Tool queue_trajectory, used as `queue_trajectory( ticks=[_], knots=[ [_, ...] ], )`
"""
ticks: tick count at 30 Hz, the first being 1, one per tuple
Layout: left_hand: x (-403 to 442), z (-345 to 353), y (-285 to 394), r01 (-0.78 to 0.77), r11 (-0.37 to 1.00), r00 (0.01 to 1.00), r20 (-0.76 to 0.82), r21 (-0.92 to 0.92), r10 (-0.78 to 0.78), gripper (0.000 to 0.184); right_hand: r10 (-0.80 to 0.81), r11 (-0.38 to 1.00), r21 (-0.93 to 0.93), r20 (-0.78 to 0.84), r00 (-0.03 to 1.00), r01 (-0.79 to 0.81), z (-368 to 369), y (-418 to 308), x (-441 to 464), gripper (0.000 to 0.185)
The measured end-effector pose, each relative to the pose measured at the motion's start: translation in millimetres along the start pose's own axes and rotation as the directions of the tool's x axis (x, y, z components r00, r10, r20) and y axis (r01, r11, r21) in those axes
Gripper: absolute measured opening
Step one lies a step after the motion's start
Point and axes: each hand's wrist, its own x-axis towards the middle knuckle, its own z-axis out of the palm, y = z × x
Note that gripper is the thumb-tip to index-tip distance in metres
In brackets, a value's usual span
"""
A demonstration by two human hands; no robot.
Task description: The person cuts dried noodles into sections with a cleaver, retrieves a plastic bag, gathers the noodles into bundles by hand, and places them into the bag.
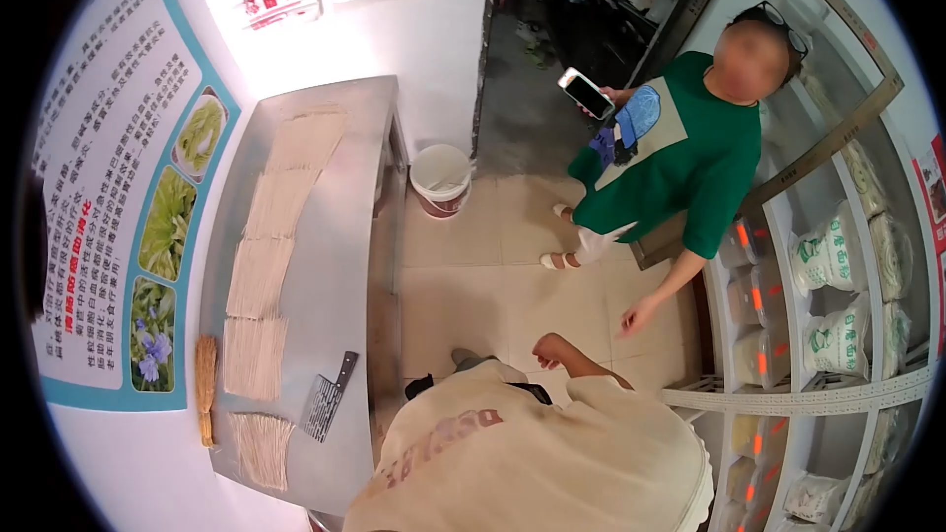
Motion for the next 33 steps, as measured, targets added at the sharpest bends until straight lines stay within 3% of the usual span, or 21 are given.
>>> queue_trajectory(
  ticks=[6, 13, 21, 26, 33],
  knots=[
    [3.0, -1.1, -19.1, 0.013, 1.000, 1.000, 0.013, -0.016, -0.012, 0.035, 0.118, 0.990, -0.095, 0.124, 0.985, -0.107, 12.1, 44.7, -26.2, 0.015],
    [14.3, 3.6, 3.1, 0.022, 1.000, 0.999, 0.026, -0.013, -0.022, 0.031, 0.177, 0.979, -0.103, 0.015, 0.984, -0.174, 6.6, 35.7, -7.0, 0.021],
    [22.1, 1.0, 26.4, -0.041, 0.999, 0.998, 0.053, 0.009, 0.040, 0.027, -0.141, 0.980, -0.133, 0.041, 0.989, 0.145, 14.3, -60.7, 20.5, 0.020],
    [24.5, 0.2, 29.6, -0.064, 0.998, 0.996, 0.063, 0.021, 0.063, 0.024, -0.176, 0.974, -0.132, 0.073, 0.982, 0.184, 46.3, -92.1, 16.6, 0.018],
    [26.7, 0.7, 33.8, -0.071, 0.996, 0.994, 0.084, 0.059, 0.066, 0.020, -0.108, 0.980, -0.154, 0.105, 0.989, 0.124, 85.2, -77.2, 30.7, 0.020]
  ],
)
